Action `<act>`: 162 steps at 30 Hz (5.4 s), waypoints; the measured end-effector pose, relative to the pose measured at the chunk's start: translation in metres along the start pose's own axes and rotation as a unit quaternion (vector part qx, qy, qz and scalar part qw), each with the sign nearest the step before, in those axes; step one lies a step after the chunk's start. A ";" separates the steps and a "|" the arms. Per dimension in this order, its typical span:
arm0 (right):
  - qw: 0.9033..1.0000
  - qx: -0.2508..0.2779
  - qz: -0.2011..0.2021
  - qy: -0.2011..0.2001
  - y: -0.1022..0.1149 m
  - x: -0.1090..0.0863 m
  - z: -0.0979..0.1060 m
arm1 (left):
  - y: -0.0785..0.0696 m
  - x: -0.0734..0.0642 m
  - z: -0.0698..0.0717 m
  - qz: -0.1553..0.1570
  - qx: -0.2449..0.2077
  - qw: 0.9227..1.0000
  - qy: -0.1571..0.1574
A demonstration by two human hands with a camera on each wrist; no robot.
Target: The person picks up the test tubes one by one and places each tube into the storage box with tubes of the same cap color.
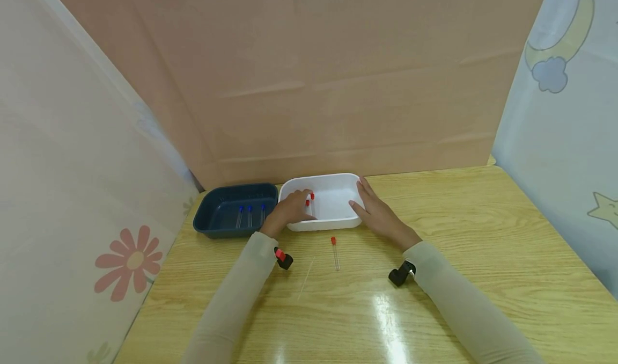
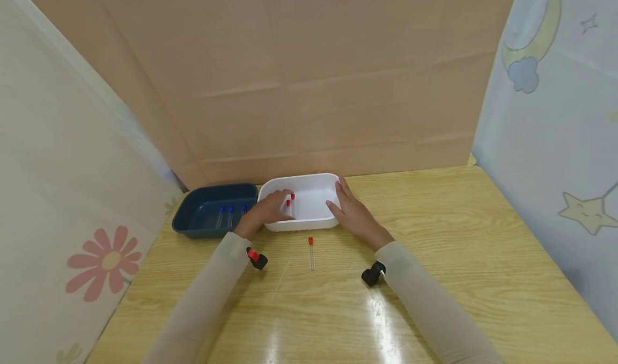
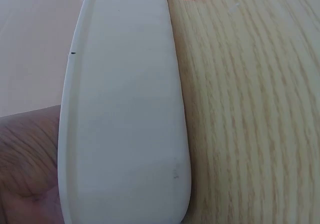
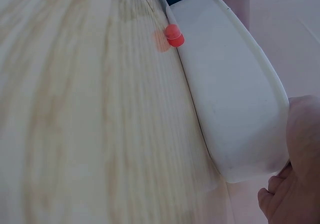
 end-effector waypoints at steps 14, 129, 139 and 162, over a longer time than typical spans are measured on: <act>1.000 -0.001 0.004 0.002 -0.001 0.001 -0.002 | 0.003 0.001 -0.003 0.002 0.012 1.000 0.009; 1.000 -0.008 -0.003 0.003 -0.007 0.002 -0.002 | -0.056 -0.114 0.004 -0.111 -0.059 0.990 -0.064; 1.000 -0.002 0.003 0.004 -0.006 0.003 -0.002 | -0.064 -0.115 -0.006 -0.087 -0.039 0.995 -0.036; 1.000 -0.002 -0.002 0.004 -0.006 0.002 -0.002 | -0.068 -0.110 -0.027 -0.094 0.022 0.995 -0.019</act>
Point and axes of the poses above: each hand's wrist, its own x-axis towards the middle knuckle, its own z-axis out of the back of the hand, y = z × x, the point moved 1 cm from there along x, towards the middle knuckle, and after that the axes turned 14 degrees about -y, right-handed, at the moved point
